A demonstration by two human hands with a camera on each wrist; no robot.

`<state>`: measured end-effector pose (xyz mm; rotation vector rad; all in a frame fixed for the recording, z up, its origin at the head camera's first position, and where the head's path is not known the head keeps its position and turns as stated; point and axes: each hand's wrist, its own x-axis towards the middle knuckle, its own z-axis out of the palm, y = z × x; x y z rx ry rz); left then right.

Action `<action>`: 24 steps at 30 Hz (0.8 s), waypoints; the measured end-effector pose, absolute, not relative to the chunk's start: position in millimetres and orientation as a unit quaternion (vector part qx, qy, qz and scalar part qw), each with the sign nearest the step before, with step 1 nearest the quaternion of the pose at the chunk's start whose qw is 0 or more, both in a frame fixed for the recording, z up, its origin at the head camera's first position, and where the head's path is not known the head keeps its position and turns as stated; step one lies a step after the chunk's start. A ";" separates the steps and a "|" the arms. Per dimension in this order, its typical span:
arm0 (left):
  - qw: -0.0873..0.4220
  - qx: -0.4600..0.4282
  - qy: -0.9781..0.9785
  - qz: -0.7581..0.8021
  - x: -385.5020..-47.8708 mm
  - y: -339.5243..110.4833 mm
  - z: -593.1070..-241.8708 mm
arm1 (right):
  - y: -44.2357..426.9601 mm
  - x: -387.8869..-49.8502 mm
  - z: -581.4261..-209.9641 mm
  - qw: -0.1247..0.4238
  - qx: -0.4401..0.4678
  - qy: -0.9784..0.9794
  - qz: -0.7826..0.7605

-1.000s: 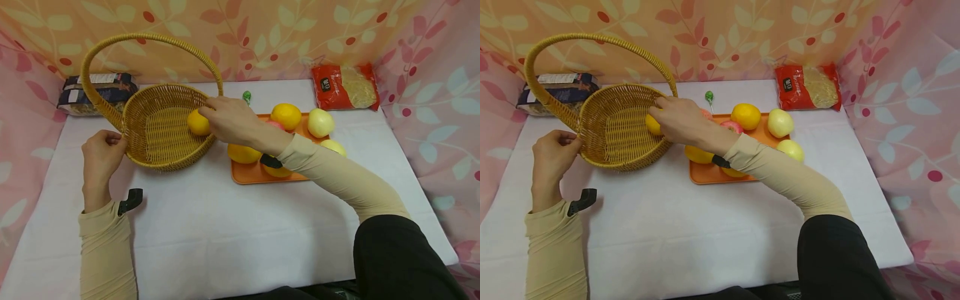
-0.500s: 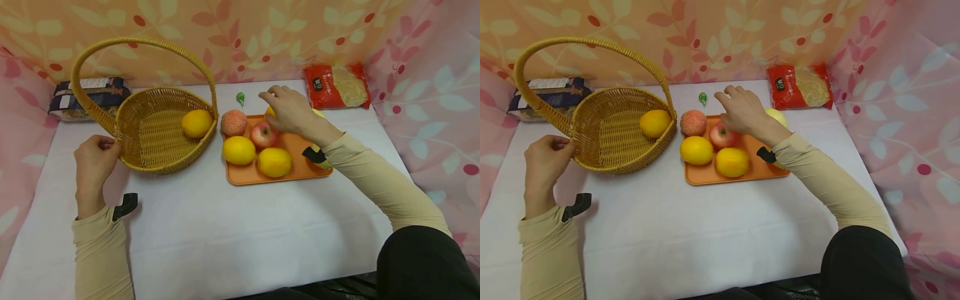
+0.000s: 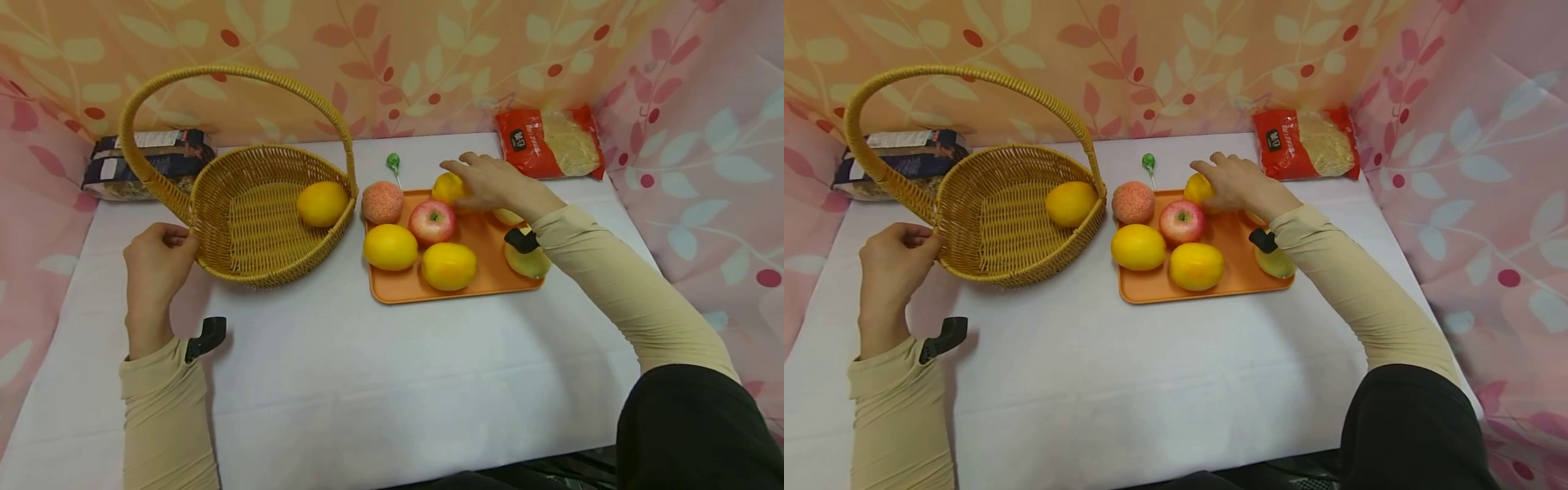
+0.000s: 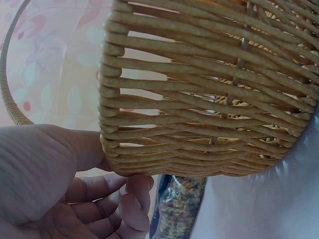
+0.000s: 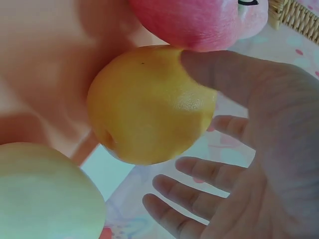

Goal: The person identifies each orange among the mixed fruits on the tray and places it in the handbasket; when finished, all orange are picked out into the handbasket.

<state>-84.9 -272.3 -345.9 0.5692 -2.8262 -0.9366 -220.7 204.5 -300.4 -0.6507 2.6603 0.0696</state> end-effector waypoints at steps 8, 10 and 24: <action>0.055 0.193 -0.930 -0.308 -84.4 -270.9 -345.1 | 206.1 -222.0 -303.7 0.205 -0.243 0.948 0.018; 0.053 0.194 -0.929 -0.309 -84.5 -271.0 -345.1 | 206.7 -222.5 -304.9 0.206 -0.246 0.947 0.018; 0.054 0.198 -0.927 -0.313 -84.8 -270.7 -346.3 | 210.6 -224.0 -311.1 0.208 -0.260 0.943 -0.008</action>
